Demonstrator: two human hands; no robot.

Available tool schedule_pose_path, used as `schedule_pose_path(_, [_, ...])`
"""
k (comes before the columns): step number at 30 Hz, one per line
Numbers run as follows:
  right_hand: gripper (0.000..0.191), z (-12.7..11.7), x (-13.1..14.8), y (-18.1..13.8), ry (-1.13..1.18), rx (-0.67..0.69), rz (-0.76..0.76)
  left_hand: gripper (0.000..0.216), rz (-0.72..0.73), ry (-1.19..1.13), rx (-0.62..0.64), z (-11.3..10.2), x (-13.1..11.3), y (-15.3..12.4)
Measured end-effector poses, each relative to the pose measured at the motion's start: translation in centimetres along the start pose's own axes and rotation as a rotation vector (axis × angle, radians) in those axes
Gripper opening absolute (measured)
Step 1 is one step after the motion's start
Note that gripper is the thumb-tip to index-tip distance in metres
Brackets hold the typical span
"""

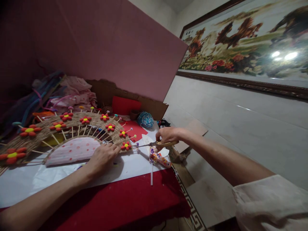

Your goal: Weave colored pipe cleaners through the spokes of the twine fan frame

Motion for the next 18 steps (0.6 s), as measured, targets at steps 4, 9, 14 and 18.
schedule_pose_path(4, [0.059, -0.08, -0.09, 0.02, -0.02, -0.006, 0.0, 0.026, -0.008, 0.006, 0.014, -0.14, -0.06, 0.01])
schedule_pose_path(9, [0.059, -0.39, -0.17, -0.12, -0.027, -0.01, 0.009, 0.025, -0.007, 0.012, 0.01, -0.39, -0.19, 0.05])
schedule_pose_path(14, [0.061, -0.68, -0.06, -0.25, -0.06, -0.005, 0.025, 0.026, -0.004, -0.005, 0.0, -0.35, -0.12, 0.03])
schedule_pose_path(18, [0.059, -0.78, 0.12, -0.16, -0.06, -0.008, 0.033, 0.026, 0.008, -0.002, -0.007, -0.34, -0.13, 0.0])
Point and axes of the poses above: each hand's wrist, its own y-axis towards the middle knuckle, its own z-axis out of the palm, x = y × z, the point moved 8 cm from there along y, towards the middle knuckle, and after that the axes turned 5 degrees about -y, right-handed, at the moved point
